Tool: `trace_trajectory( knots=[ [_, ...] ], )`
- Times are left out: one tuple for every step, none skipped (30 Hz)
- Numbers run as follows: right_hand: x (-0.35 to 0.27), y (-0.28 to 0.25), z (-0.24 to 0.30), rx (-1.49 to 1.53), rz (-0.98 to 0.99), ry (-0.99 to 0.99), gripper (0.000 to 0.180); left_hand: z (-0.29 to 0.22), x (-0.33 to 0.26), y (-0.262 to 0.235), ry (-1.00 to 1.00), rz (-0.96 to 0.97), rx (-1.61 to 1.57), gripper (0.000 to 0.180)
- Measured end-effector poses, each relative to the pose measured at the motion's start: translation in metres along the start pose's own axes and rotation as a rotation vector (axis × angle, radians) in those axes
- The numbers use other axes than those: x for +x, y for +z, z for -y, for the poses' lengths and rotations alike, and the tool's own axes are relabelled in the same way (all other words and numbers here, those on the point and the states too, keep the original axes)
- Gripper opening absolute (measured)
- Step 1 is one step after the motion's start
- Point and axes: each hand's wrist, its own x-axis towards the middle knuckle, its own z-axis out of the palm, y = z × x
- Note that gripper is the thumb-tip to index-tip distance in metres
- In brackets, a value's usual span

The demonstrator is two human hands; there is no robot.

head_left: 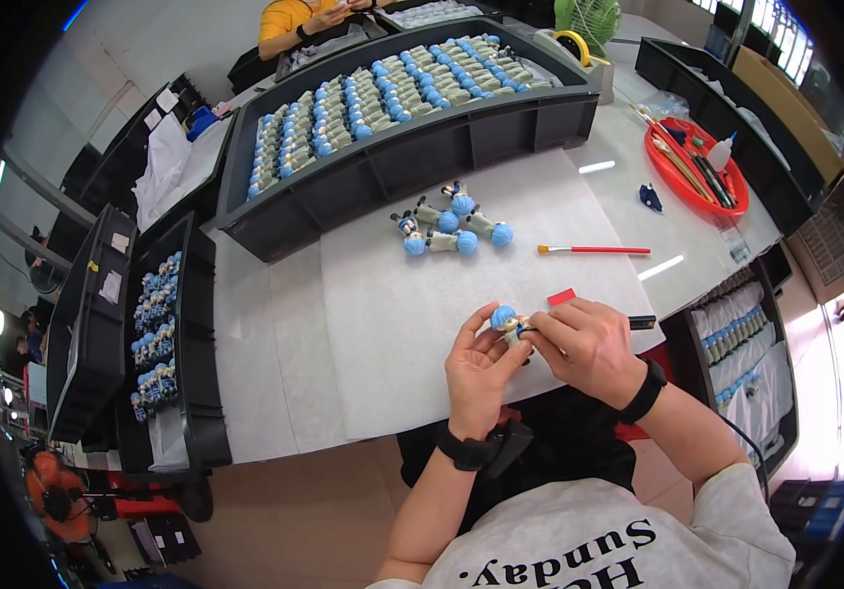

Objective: Assembling and inspecting small toy figurines at a factory workstation.

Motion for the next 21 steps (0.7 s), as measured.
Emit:
trace_trajectory(
  knots=[
    [-0.0003, 0.0, 0.0001, -0.001, 0.001, 0.001, 0.012, 0.0, 0.0001, 0.0001, 0.002, 0.002, 0.003, 0.053],
    [-0.0008, 0.0001, 0.0002, 0.005, 0.005, 0.017, 0.011, -0.0001, 0.0, 0.0003, 0.001, 0.002, 0.002, 0.053],
    [-0.0013, 0.0007, 0.0005, 0.012, 0.009, 0.032, 0.011, -0.0002, -0.0001, 0.0002, 0.002, 0.001, 0.005, 0.053],
    [-0.0016, 0.0012, 0.001, 0.012, 0.009, 0.033, 0.011, -0.0002, -0.0001, 0.0001, 0.002, 0.0, 0.007, 0.053],
    [-0.002, 0.0016, 0.0016, 0.017, 0.008, 0.052, 0.011, -0.0001, -0.0001, -0.0001, 0.002, 0.0, 0.007, 0.053],
    [-0.0021, 0.0017, 0.0022, 0.021, 0.007, 0.07, 0.011, 0.0, -0.0001, -0.0004, 0.001, 0.0, 0.014, 0.053],
    [-0.0022, 0.0013, 0.0027, 0.021, 0.007, 0.071, 0.011, 0.0, -0.0002, -0.0005, 0.0, -0.001, 0.02, 0.053],
    [-0.002, 0.0007, 0.0031, 0.017, 0.013, 0.079, 0.01, -0.0002, -0.0004, -0.0003, -0.001, 0.0, 0.02, 0.053],
    [-0.002, 0.0007, 0.0035, 0.015, 0.018, 0.086, 0.01, -0.0006, -0.0007, -0.0003, -0.005, -0.001, 0.02, 0.053],
    [-0.0022, 0.001, 0.0035, 0.016, 0.018, 0.086, 0.01, -0.0009, -0.0009, -0.0004, -0.009, -0.002, 0.02, 0.053],
    [-0.0025, 0.0014, 0.0034, 0.014, 0.005, 0.072, 0.01, -0.0008, -0.0009, -0.0005, -0.008, -0.003, 0.021, 0.053],
    [-0.0025, 0.0014, 0.0032, 0.012, -0.007, 0.057, 0.011, -0.0005, -0.0008, -0.0004, -0.009, -0.001, 0.01, 0.053],
    [-0.0022, 0.0012, 0.0028, 0.013, -0.008, 0.055, 0.011, -0.0004, -0.0008, -0.0003, -0.01, 0.0, 0.0, 0.054],
    [-0.0016, 0.0008, 0.0022, 0.01, -0.008, 0.033, 0.011, -0.0006, -0.0008, -0.0004, -0.008, 0.0, 0.0, 0.054],
    [-0.0013, 0.0005, 0.0015, 0.007, -0.009, 0.012, 0.011, -0.0005, -0.0008, -0.0003, -0.006, 0.003, -0.002, 0.054],
    [-0.001, 0.0004, 0.0007, 0.008, -0.008, 0.011, 0.011, -0.0005, -0.0008, -0.0003, -0.003, 0.006, -0.003, 0.054],
    [-0.0006, 0.0004, 0.0, 0.009, -0.001, 0.0, 0.012, -0.0006, -0.0008, -0.0003, -0.003, 0.005, -0.003, 0.054],
    [-0.0004, -0.0002, -0.0004, 0.009, 0.007, -0.011, 0.012, -0.0008, -0.0007, 0.0001, -0.002, 0.007, -0.001, 0.054],
    [-0.0003, -0.0008, -0.0002, 0.008, 0.007, -0.011, 0.012, -0.0008, -0.0006, 0.0004, -0.001, 0.009, 0.002, 0.053],
    [-0.0003, -0.0015, 0.0005, 0.009, 0.007, -0.001, 0.012, -0.0007, -0.0004, 0.0004, -0.002, 0.01, 0.001, 0.053],
    [-0.0004, -0.0016, 0.0011, 0.01, 0.006, 0.009, 0.011, -0.0006, -0.0004, 0.0001, -0.001, 0.012, 0.003, 0.053]
  ],
)
